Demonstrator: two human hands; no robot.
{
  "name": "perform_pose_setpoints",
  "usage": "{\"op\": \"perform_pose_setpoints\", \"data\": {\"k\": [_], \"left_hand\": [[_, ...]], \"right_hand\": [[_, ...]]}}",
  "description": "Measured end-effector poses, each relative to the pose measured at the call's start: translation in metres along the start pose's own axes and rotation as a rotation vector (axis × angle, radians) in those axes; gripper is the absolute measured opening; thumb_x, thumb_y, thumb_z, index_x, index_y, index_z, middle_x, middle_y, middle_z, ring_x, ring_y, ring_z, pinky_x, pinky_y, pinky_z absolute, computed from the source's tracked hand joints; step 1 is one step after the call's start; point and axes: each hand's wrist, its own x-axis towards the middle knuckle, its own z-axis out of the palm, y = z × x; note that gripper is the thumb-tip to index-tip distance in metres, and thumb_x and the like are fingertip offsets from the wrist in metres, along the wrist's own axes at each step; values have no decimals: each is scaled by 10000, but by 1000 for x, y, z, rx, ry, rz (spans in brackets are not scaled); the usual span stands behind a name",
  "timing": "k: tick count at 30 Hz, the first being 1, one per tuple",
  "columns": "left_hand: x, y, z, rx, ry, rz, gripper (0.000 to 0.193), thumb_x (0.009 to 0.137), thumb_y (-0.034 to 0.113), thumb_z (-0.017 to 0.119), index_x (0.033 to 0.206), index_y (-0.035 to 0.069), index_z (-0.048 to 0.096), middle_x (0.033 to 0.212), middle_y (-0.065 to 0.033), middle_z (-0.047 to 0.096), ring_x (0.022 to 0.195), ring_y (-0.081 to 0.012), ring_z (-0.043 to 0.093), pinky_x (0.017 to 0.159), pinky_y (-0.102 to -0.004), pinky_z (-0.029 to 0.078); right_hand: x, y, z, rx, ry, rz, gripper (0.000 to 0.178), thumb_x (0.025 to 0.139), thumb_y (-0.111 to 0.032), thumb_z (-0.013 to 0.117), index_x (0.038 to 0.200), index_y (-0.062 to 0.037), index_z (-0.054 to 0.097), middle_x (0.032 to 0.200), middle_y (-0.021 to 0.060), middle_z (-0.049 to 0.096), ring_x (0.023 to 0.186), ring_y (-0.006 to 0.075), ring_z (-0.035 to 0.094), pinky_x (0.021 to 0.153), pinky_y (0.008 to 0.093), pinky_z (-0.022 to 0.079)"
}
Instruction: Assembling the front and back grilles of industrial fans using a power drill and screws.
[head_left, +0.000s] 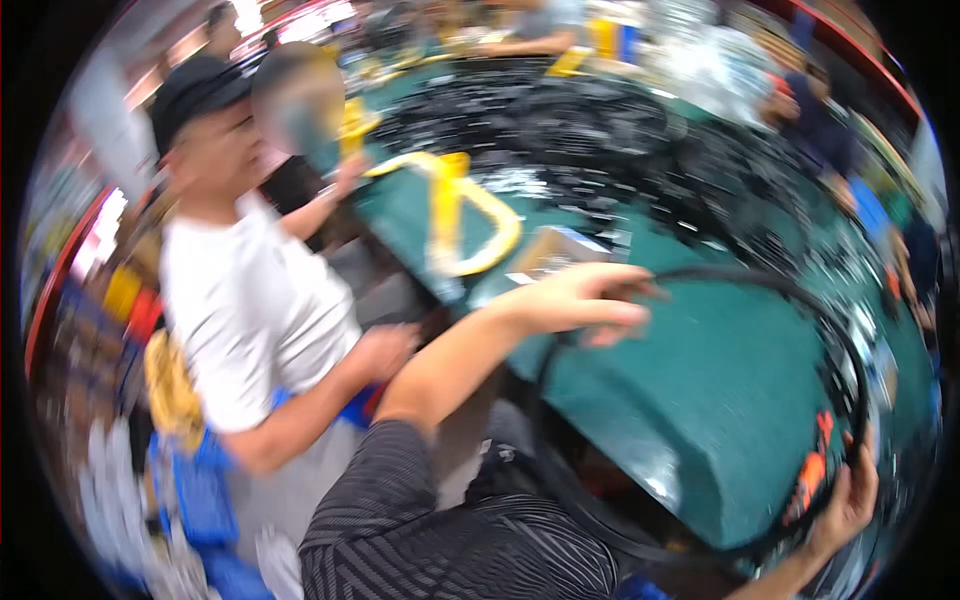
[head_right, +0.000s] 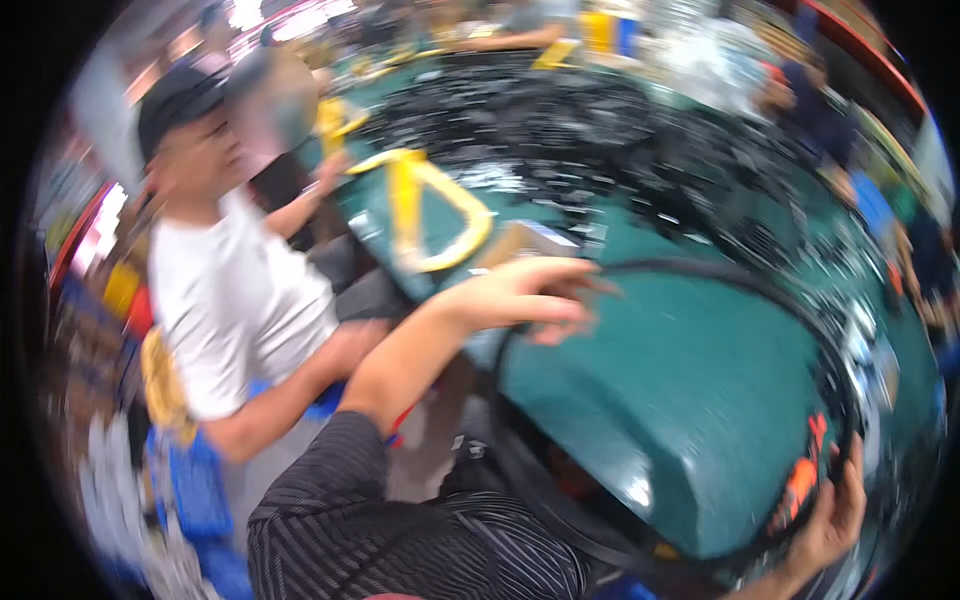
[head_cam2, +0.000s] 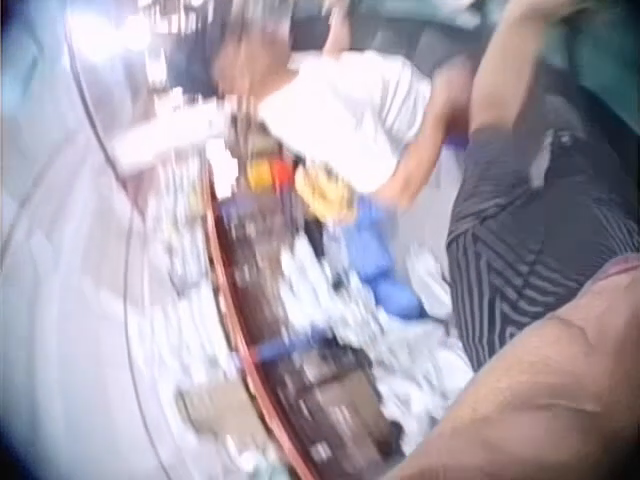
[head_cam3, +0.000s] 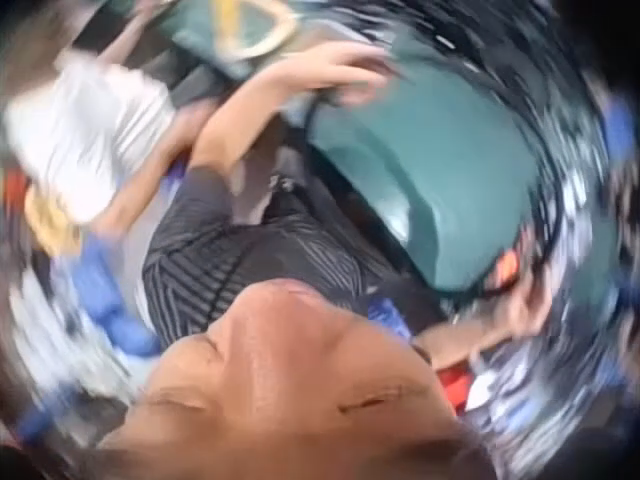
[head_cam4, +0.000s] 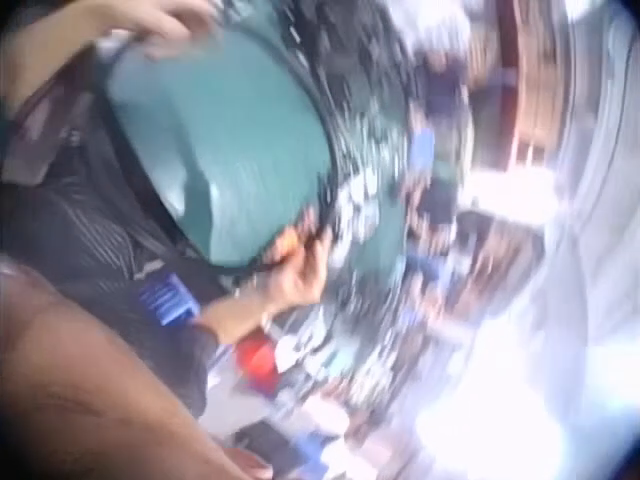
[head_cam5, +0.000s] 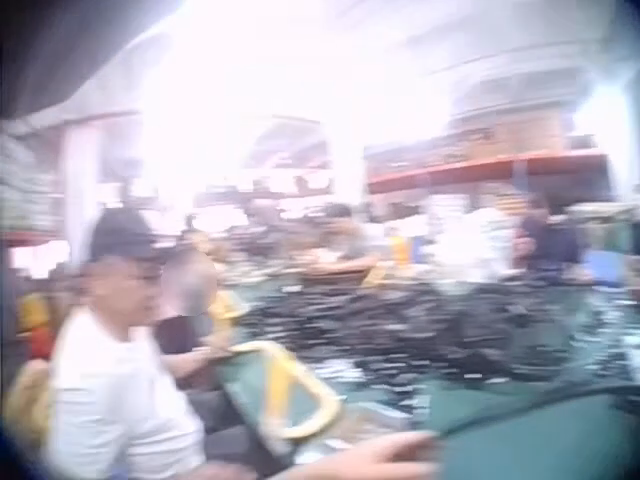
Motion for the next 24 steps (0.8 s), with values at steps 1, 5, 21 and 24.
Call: {"op": "perform_pose_setpoints", "data": {"k": [1,5,21,24], "left_hand": [[19,15,2,-28,-141,-6,491,949,229,642,1316,-65,501,891,-99,673,587,-87,557,558,-247,482],[63,47,38,-21,-281,-167,359,889,264,737,1081,-16,619,696,-17,584,531,-60,499,464,-239,396],[42,-66,107,-1153,594,57,328,1031,153,487,714,119,408,572,50,355,413,-56,351,400,-233,319],[44,-74,121,-1163,683,-16,386,1020,172,508,656,130,388,567,49,363,414,-56,337,400,-233,313]], "right_hand": [[23,-6,-1,-15,-189,-104,366,931,120,445,1266,45,572,1395,260,533,1262,337,562,1096,437,404],[84,-20,35,-82,-630,-265,342,922,136,449,1215,42,597,1360,281,556,1268,359,554,1092,452,405],[-146,-49,135,815,-517,1048,425,944,-81,632,1330,41,503,1201,219,649,1046,275,671,900,367,543],[-160,-34,152,1037,-357,1036,562,968,-129,610,1454,-8,355,1355,241,540,1203,300,588,963,404,509]]}}
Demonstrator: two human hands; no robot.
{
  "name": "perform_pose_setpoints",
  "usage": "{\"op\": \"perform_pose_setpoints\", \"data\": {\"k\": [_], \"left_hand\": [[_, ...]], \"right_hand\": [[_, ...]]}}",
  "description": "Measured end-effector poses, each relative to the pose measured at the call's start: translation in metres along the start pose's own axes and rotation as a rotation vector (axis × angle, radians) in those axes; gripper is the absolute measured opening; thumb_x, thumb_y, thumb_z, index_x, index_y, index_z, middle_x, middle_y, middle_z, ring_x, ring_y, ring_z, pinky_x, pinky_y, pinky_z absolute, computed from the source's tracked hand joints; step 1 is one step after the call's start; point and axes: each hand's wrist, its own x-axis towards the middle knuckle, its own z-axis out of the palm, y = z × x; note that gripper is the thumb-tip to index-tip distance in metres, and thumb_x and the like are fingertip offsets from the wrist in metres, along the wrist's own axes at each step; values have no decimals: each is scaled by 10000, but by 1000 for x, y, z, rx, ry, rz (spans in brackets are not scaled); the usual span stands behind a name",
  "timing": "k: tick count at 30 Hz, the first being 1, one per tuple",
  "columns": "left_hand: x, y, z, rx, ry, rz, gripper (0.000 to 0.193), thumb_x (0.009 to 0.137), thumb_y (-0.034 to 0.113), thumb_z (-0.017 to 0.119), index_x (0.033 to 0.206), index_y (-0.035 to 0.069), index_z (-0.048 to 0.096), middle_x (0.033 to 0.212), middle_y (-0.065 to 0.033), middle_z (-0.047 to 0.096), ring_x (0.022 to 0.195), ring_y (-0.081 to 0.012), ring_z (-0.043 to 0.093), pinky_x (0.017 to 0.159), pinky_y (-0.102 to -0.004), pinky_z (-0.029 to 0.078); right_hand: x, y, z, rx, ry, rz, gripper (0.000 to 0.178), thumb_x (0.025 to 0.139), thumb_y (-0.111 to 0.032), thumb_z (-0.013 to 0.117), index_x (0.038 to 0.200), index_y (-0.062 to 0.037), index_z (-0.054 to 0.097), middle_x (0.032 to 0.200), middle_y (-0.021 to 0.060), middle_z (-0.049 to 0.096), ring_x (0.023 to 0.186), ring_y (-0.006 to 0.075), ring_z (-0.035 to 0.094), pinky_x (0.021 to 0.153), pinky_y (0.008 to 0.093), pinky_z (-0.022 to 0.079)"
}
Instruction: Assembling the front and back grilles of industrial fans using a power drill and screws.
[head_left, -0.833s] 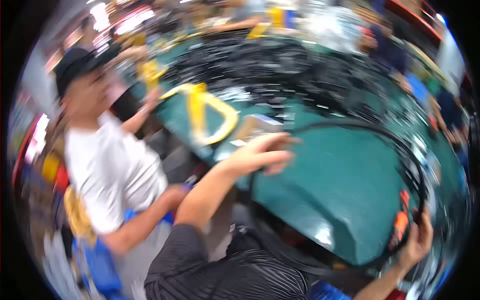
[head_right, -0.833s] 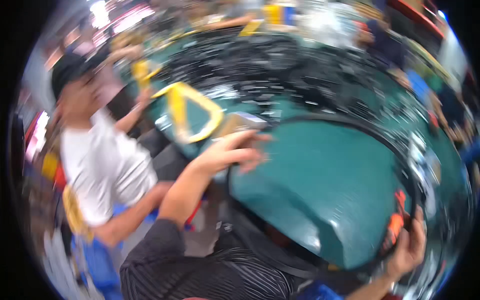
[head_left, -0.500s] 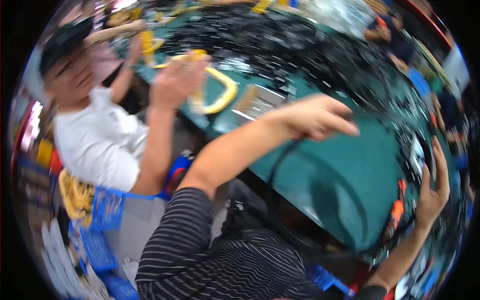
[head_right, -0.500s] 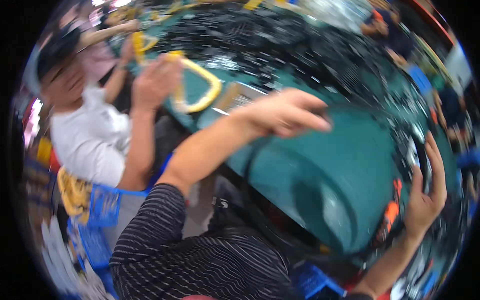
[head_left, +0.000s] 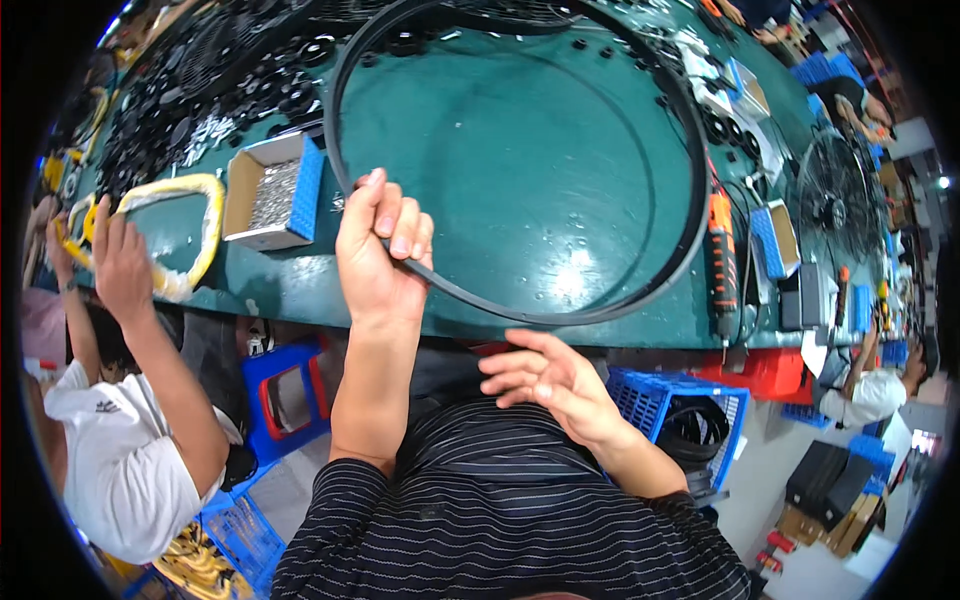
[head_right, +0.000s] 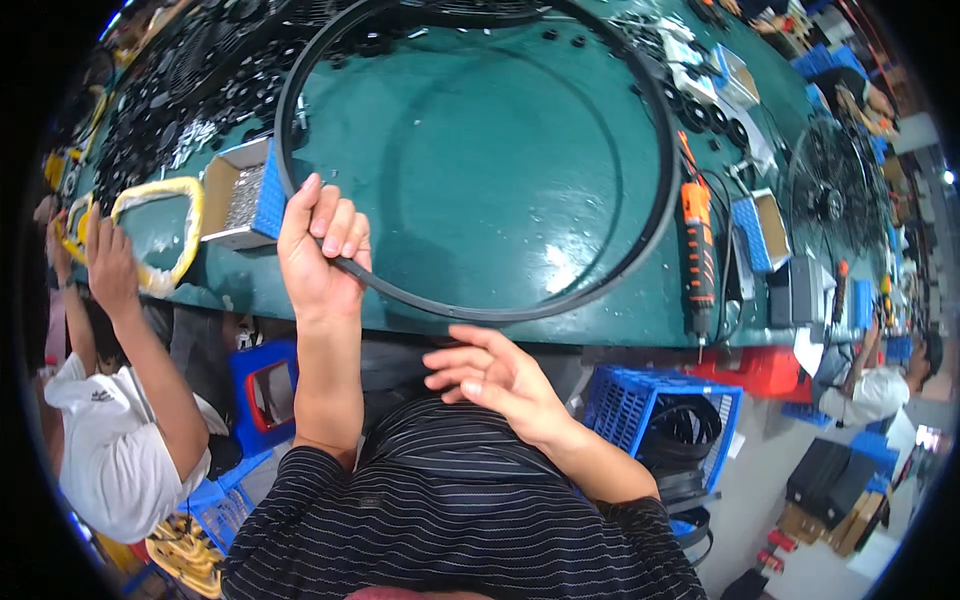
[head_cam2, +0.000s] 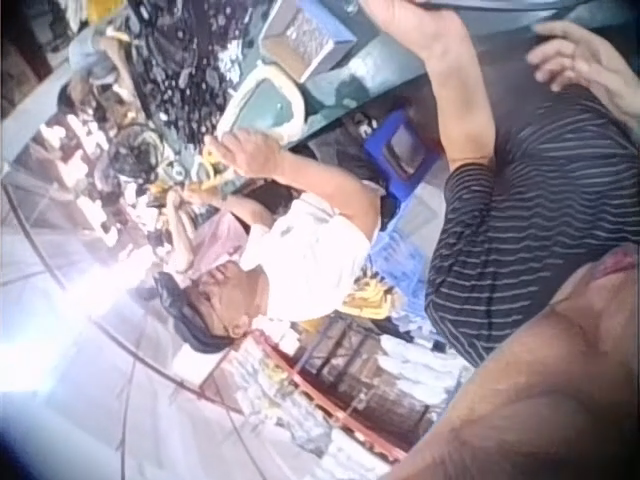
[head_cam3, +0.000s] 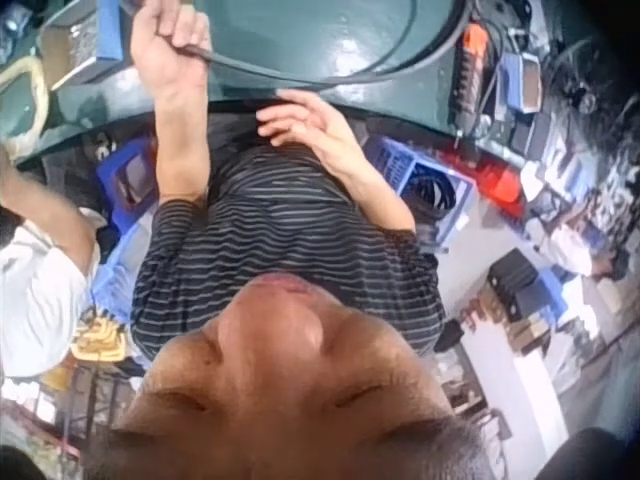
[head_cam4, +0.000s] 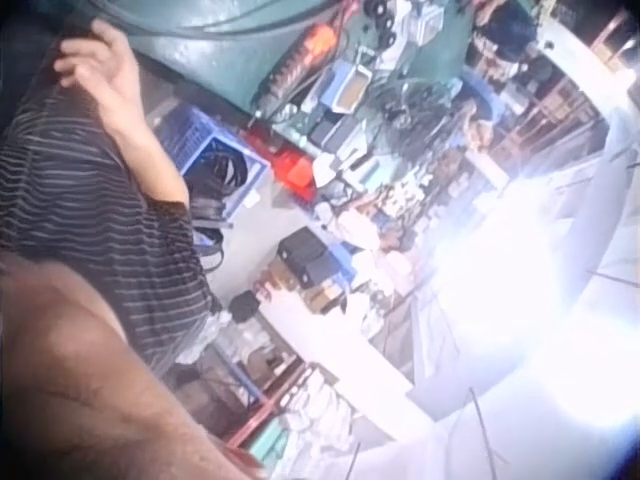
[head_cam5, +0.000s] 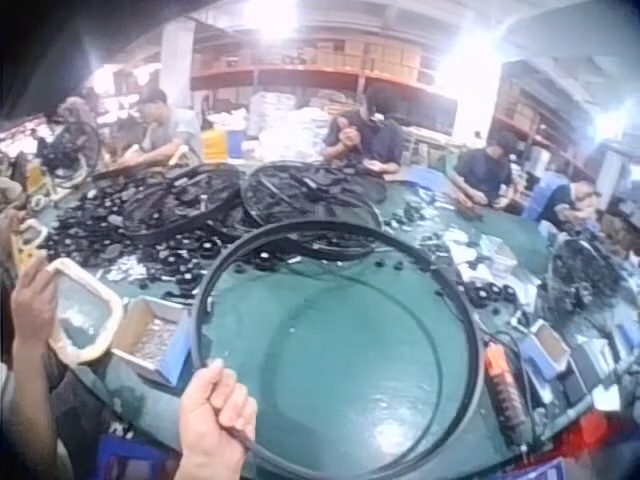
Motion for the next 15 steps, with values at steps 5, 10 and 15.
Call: {"op": "perform_pose_setpoints", "data": {"k": [5,10,15], "left_hand": [[-37,-36,9,193,55,172,32,985,132,552,967,128,526,622,36,379,453,-85,368,437,-258,313],[-77,-49,19,366,-57,211,382,945,-13,524,1273,71,347,820,-74,536,555,-189,574,534,-318,511],[-64,-5,11,361,-236,218,767,901,-56,536,1525,72,107,1143,-196,532,697,-189,672,624,-310,576]], "right_hand": [[14,2,10,348,230,-105,363,1009,-246,561,1340,-126,470,1334,256,556,1204,371,584,950,461,521],[-1,-5,-8,261,492,-85,192,993,-251,589,1122,-117,543,1247,225,610,1144,381,618,832,433,578],[-28,-29,-75,199,357,-110,210,944,-165,595,1130,-77,551,1010,228,675,837,345,689,720,406,599]]}}
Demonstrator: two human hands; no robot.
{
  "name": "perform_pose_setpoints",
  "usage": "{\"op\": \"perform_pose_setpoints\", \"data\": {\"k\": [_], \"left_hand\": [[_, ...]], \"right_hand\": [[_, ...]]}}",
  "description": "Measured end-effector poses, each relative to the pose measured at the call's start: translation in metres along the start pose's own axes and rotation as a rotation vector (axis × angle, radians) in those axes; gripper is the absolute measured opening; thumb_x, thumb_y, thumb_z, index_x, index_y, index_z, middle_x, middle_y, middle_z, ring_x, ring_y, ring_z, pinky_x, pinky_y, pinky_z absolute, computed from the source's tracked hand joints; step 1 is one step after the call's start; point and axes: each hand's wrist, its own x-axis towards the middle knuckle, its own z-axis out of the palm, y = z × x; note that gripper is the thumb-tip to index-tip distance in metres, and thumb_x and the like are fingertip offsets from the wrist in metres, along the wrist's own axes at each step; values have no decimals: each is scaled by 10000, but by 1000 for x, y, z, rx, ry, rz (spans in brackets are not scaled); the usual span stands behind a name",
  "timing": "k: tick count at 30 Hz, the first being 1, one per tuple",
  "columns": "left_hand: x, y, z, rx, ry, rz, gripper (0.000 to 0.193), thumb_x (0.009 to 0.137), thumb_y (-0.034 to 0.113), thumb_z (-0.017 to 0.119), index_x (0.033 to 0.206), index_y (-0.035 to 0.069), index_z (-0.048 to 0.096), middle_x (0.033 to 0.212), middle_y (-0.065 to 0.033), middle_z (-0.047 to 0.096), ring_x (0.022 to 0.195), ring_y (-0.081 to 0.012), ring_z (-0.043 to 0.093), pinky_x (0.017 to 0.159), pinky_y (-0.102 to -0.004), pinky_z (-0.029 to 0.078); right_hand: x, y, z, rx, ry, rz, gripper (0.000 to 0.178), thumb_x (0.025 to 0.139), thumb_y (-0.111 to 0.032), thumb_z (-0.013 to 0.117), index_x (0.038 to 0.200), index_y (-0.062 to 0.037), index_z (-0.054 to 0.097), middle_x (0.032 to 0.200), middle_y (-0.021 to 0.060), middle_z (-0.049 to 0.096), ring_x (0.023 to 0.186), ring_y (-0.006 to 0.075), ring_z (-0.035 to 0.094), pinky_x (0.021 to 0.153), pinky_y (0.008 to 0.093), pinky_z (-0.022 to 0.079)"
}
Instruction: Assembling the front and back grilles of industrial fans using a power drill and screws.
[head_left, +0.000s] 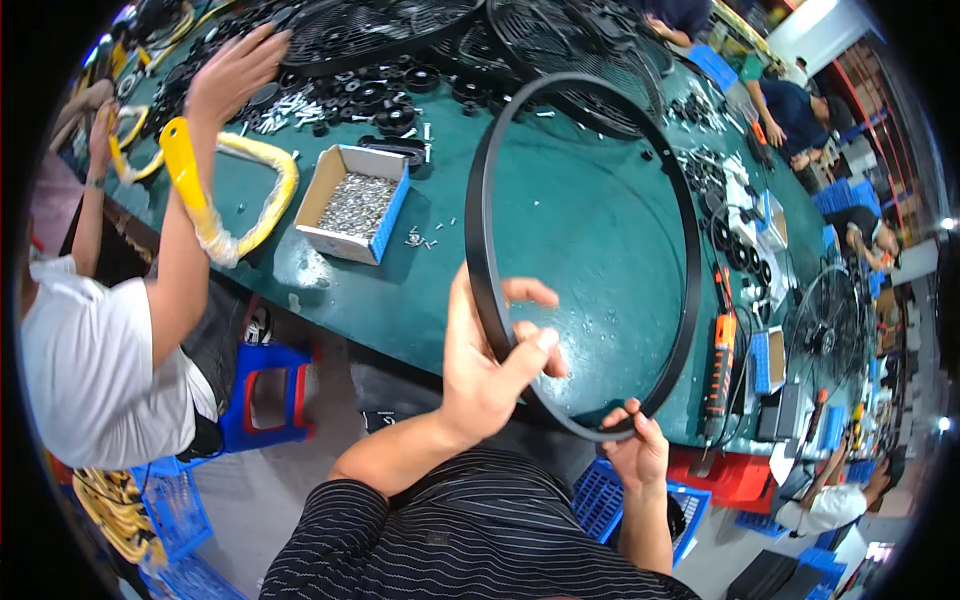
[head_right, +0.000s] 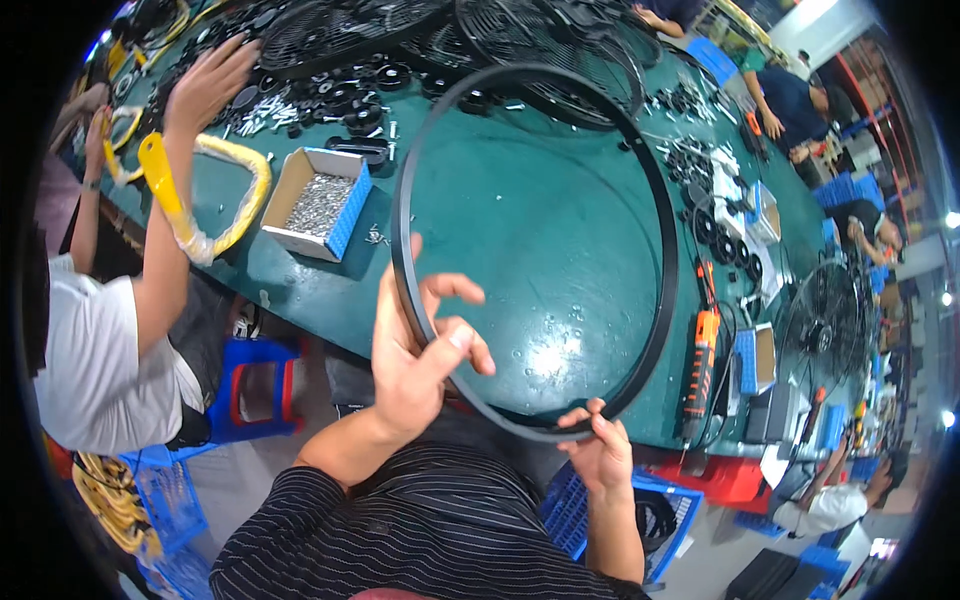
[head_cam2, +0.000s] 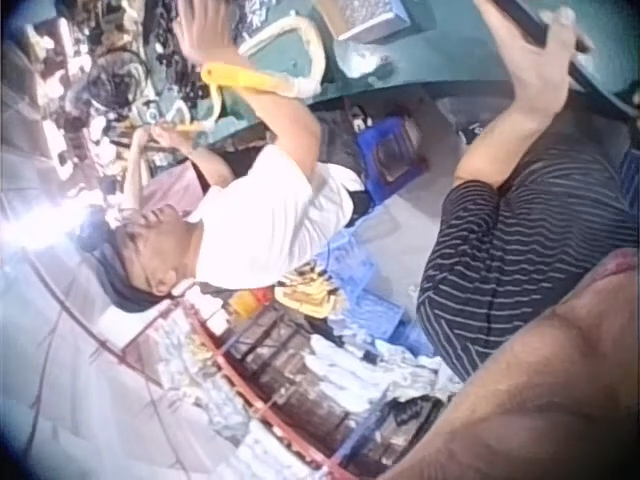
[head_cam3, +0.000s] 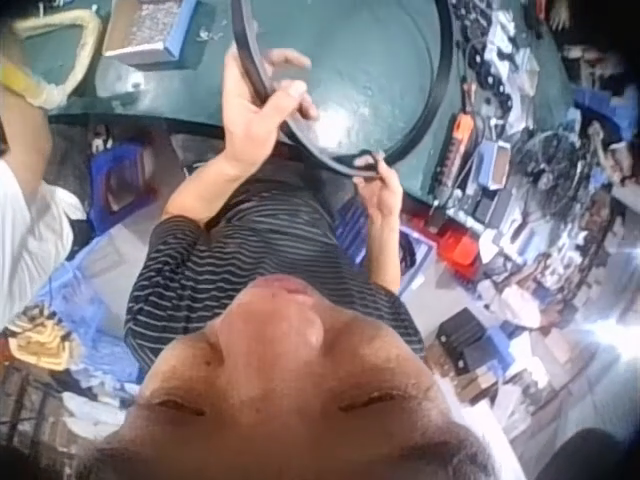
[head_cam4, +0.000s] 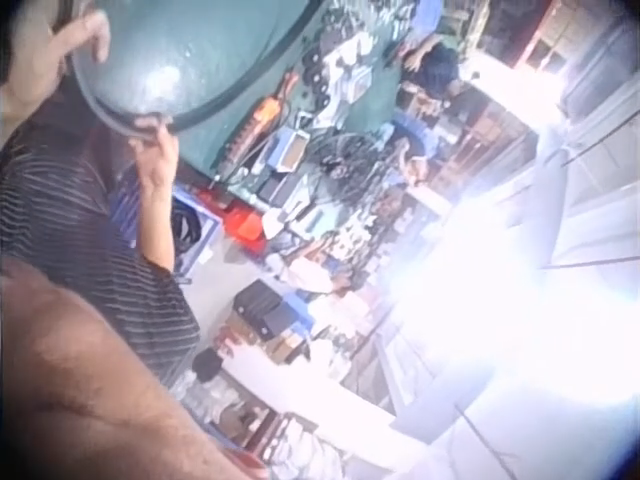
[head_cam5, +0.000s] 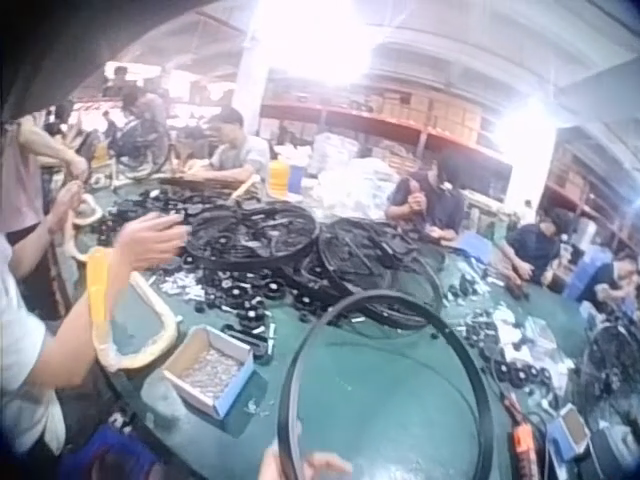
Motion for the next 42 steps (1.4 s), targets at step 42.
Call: {"op": "perform_pose_setpoints", "data": {"k": [42], "left_hand": [[35,-4,-61,60,52,-122,505,1058,272,351,1493,18,320,915,-102,565,639,-173,599,460,-257,454]], "right_hand": [[5,-33,28,-155,-171,-298,290,1001,-186,546,1259,-88,456,1111,310,621,1006,420,673,821,478,596]]}}
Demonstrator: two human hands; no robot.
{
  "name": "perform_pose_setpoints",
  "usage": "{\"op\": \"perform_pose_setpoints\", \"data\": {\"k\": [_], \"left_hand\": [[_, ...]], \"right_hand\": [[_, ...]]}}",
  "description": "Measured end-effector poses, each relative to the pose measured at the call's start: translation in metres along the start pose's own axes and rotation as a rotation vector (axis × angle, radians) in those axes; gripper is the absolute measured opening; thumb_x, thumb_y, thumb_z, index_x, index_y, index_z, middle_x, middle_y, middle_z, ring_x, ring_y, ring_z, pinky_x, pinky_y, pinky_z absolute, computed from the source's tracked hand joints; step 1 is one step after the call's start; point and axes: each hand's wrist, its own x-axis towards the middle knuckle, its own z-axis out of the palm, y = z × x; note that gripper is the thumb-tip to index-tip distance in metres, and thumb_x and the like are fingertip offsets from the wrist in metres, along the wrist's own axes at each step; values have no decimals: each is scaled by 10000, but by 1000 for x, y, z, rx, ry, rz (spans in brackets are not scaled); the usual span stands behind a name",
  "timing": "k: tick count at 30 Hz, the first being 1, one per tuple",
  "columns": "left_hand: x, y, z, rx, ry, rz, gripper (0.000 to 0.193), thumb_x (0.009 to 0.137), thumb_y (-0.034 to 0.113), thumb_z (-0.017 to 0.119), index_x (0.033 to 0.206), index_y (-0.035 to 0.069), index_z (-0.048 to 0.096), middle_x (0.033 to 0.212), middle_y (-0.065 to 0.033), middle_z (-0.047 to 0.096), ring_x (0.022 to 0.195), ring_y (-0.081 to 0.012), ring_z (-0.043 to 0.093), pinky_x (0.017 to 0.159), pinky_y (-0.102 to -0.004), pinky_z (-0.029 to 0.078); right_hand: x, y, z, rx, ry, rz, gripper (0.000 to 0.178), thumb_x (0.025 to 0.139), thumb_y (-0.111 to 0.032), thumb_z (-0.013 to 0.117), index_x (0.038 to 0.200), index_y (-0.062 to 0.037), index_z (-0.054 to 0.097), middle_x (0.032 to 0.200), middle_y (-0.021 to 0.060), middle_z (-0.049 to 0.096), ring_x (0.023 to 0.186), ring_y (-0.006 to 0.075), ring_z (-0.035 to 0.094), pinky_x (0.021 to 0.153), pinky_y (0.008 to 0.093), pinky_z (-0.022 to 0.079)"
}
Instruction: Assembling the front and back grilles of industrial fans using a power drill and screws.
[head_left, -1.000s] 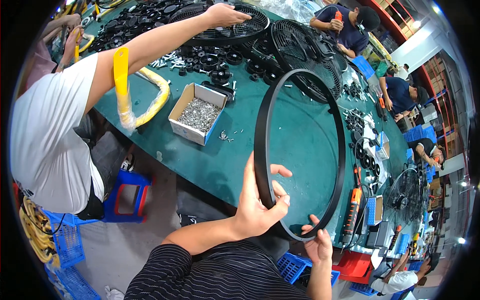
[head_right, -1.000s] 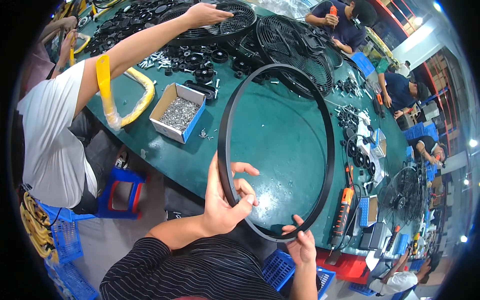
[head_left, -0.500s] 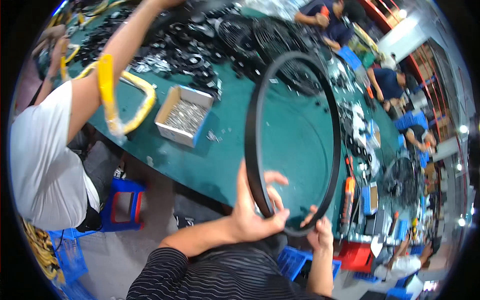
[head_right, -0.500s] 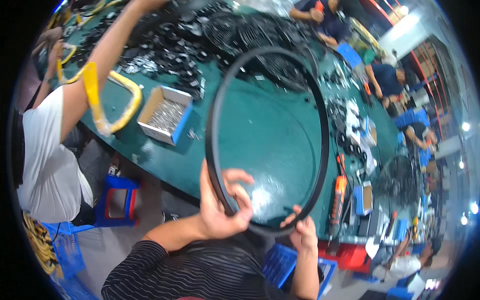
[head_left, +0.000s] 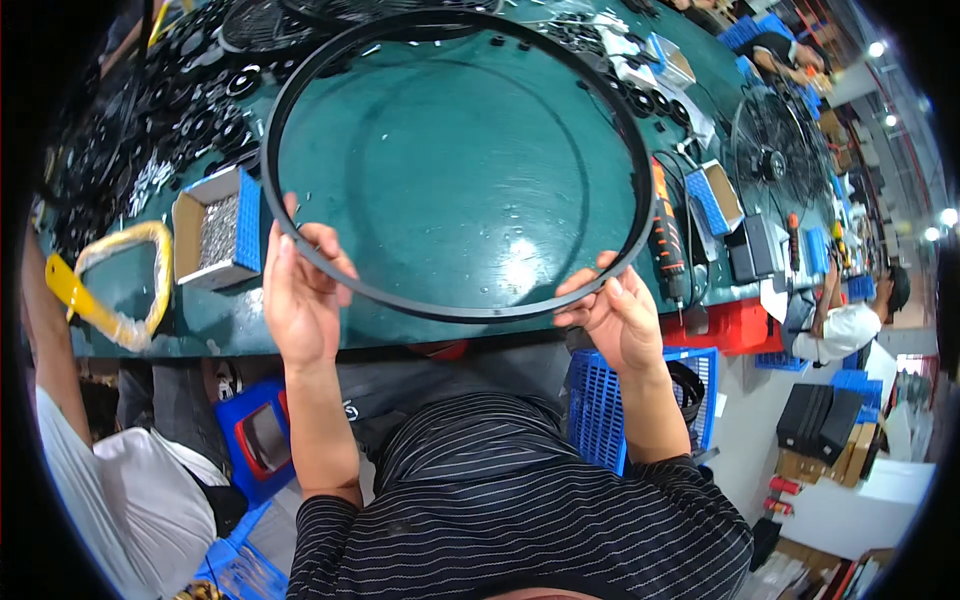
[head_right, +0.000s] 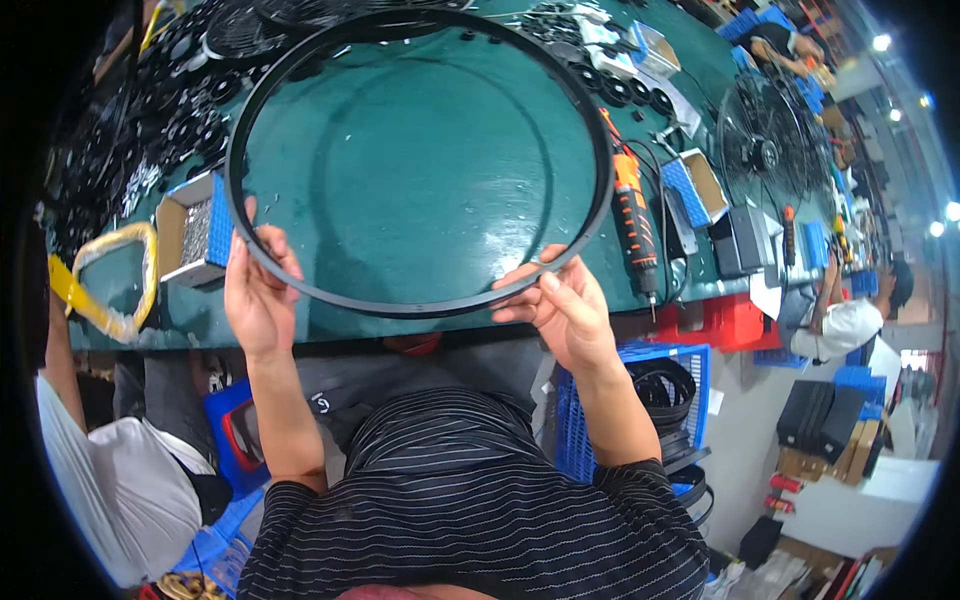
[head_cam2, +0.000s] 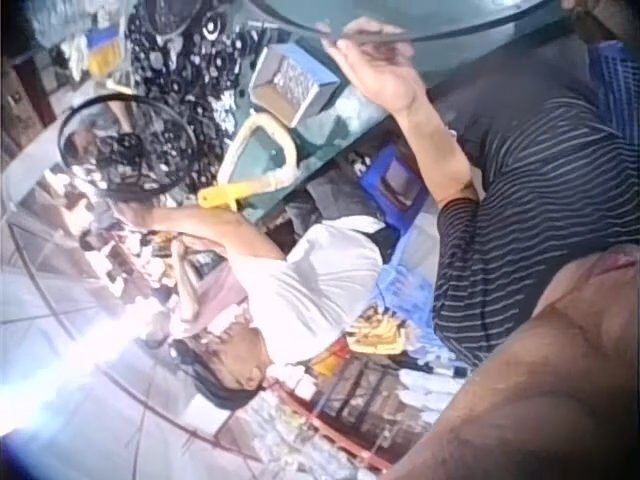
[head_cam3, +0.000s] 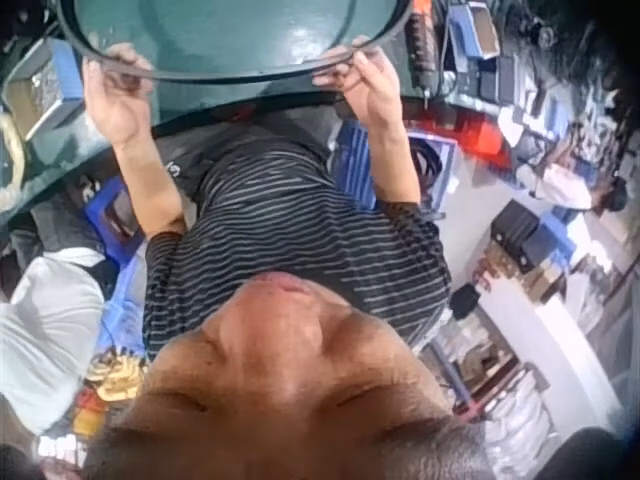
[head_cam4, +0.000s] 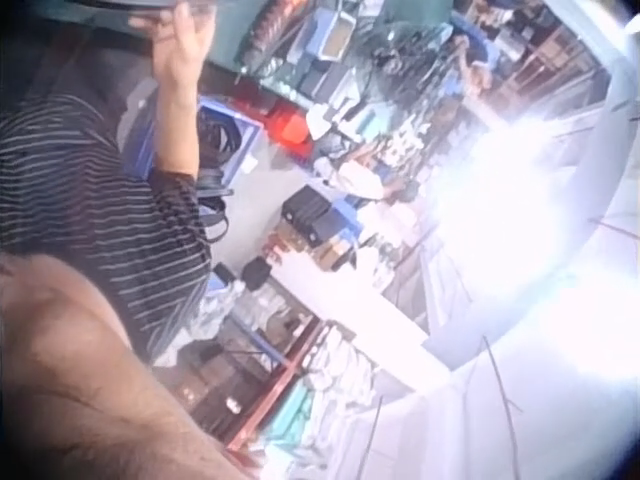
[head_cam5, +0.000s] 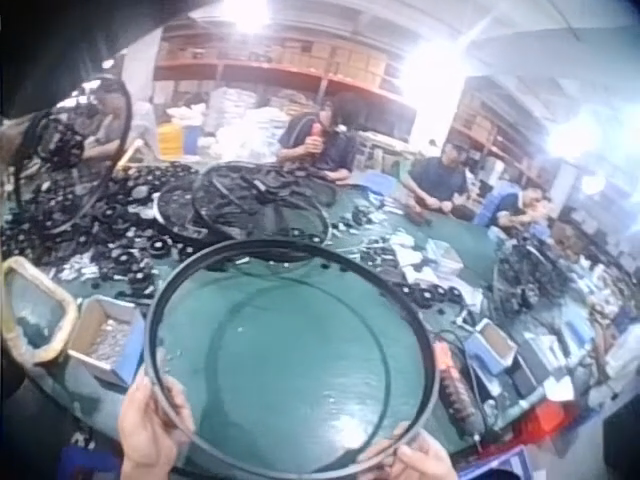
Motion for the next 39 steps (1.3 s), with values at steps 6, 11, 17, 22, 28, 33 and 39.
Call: {"op": "perform_pose_setpoints", "data": {"k": [6,11,17,22,28,33,39], "left_hand": [[14,-2,-6,9,-2,-2,489,1063,310,359,1454,16,387,882,-76,543,619,-105,536,435,-189,386],[25,-3,-9,-39,-36,-69,506,1062,295,382,1436,-46,398,873,-43,500,581,-89,381,487,-228,319],[70,-8,-15,177,94,-385,432,1063,306,419,1282,-42,550,1029,-92,638,617,-87,481,521,-248,364],[97,-21,-10,402,-31,-163,518,1036,275,522,1387,-100,451,1383,-201,520,1196,-234,578,1067,-365,468],[48,-19,-30,635,59,210,540,1004,237,575,1432,-58,429,1469,-197,454,1388,-279,416,1161,-385,321],[-34,-6,-48,1469,7,440,543,856,248,714,1305,-25,577,1366,-194,558,1351,-368,450,1152,-515,277],[-55,-22,-36,1514,-111,382,743,801,443,722,1302,-75,541,1319,-223,561,1313,-448,442,1120,-634,225]], "right_hand": [[-9,8,9,74,24,31,272,1013,-210,525,1227,-54,464,1152,362,600,1013,435,675,819,474,605],[-20,26,13,70,81,-4,224,987,-177,585,1150,-63,482,1146,316,629,987,438,687,786,455,624],[-44,65,32,31,33,29,287,992,-206,590,1237,-58,572,1217,312,619,1027,403,685,791,433,617],[-35,102,52,-74,-77,302,449,1034,-188,509,1440,-8,442,1334,253,577,1067,341,678,833,375,584],[-32,86,65,-544,-444,311,391,936,-32,628,1315,15,542,1201,203,662,1015,261,692,827,351,562],[-18,38,45,-1398,-248,-582,403,727,-129,843,1040,32,647,962,157,698,807,311,692,714,372,558],[11,35,35,-1722,-392,-349,371,703,-132,836,1007,-4,668,734,104,608,627,285,564,606,379,451]]}}
